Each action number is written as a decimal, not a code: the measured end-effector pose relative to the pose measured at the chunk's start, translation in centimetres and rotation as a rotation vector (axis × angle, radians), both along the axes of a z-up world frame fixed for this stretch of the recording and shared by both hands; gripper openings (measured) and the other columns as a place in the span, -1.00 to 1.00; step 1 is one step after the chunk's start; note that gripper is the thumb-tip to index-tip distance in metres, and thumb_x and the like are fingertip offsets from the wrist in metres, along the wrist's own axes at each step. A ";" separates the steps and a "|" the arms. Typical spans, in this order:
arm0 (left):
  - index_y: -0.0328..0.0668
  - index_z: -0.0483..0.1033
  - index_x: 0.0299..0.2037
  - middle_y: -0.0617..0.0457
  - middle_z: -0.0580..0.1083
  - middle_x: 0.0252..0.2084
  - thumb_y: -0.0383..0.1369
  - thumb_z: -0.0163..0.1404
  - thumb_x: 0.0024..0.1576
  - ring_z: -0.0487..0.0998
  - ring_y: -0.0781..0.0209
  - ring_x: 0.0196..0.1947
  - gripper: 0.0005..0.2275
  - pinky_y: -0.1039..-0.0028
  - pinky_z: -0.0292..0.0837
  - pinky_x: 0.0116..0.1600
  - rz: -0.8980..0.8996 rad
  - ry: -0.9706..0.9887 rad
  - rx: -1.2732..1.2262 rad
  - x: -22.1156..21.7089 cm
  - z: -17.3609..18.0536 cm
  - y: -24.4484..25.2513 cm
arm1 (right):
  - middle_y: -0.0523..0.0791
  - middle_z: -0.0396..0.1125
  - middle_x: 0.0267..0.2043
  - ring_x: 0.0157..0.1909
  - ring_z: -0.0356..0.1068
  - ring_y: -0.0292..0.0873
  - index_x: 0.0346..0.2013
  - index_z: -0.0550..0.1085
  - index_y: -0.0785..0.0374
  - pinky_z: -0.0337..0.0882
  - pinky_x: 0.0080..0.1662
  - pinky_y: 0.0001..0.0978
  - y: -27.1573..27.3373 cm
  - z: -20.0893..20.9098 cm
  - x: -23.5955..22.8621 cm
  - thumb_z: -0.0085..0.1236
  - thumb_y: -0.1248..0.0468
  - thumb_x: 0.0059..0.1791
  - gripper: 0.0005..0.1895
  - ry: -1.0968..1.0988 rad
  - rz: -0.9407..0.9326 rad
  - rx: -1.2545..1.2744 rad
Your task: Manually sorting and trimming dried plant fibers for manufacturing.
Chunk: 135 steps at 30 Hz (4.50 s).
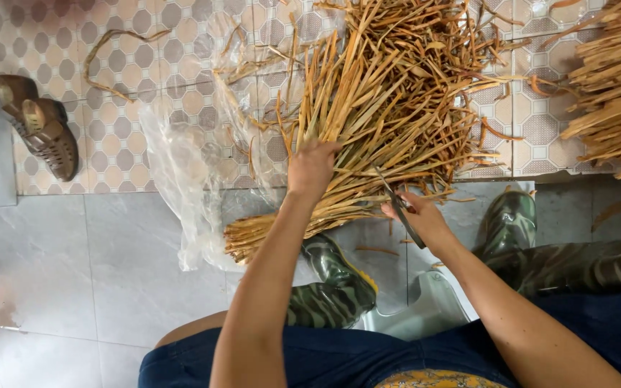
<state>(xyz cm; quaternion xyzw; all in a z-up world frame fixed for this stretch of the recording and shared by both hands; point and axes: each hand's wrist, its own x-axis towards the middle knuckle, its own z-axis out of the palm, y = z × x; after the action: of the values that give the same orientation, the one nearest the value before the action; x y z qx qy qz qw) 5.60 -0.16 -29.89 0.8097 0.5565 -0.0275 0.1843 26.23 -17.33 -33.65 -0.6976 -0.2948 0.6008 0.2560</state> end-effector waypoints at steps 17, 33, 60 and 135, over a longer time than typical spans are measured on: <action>0.04 0.67 -0.32 0.05 0.62 -0.22 -0.24 0.11 0.12 0.64 0.12 -0.22 -0.90 0.28 0.52 0.00 0.046 -0.139 -0.273 7.1 2.9 7.4 | -0.07 0.39 -0.23 -0.23 0.41 -0.14 0.20 0.44 0.14 0.36 -0.18 -0.28 0.9 4.6 -1.1 0.34 -0.15 -0.15 -0.27 -0.265 0.110 0.277; 0.16 0.59 -0.15 0.17 0.65 -0.11 -0.08 0.03 0.27 0.68 0.31 -0.17 -0.84 0.38 0.65 0.09 -0.105 -0.312 -0.346 9.4 2.1 -1.3 | -0.07 0.38 -0.53 -0.57 0.31 -0.19 0.19 0.48 0.17 0.25 -0.51 -0.32 1.3 0.5 -1.8 0.37 -0.07 -0.17 -0.29 -0.069 -0.065 0.128; 0.18 0.03 0.48 -0.03 0.40 0.07 0.10 0.23 -0.04 0.33 0.04 0.15 -0.12 0.08 0.22 0.19 -0.068 0.831 0.019 -4.5 25.0 -4.1 | -0.15 0.53 -0.28 -0.34 0.42 -0.29 -0.04 0.55 0.13 0.36 -0.28 -0.43 3.8 0.1 -5.3 0.35 0.02 -0.10 -0.58 0.213 0.591 -0.010; -0.29 0.62 -0.17 -0.10 0.65 -0.27 -0.43 0.33 -0.16 0.71 0.05 -0.29 -0.67 0.31 0.62 -0.19 0.395 -0.825 0.198 -5.1 9.4 -6.1 | -0.13 0.58 -0.22 -0.18 0.54 -0.12 0.24 0.40 -0.28 0.48 -0.07 -0.21 -1.2 22.4 3.6 0.27 0.14 -0.06 -0.44 -0.362 0.717 0.025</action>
<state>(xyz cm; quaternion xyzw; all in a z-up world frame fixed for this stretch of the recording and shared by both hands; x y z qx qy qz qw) 0.45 -6.30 -20.47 0.6454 0.5800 0.3855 0.3137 29.85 -18.56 -11.30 -0.6418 -0.5674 0.5156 -0.0175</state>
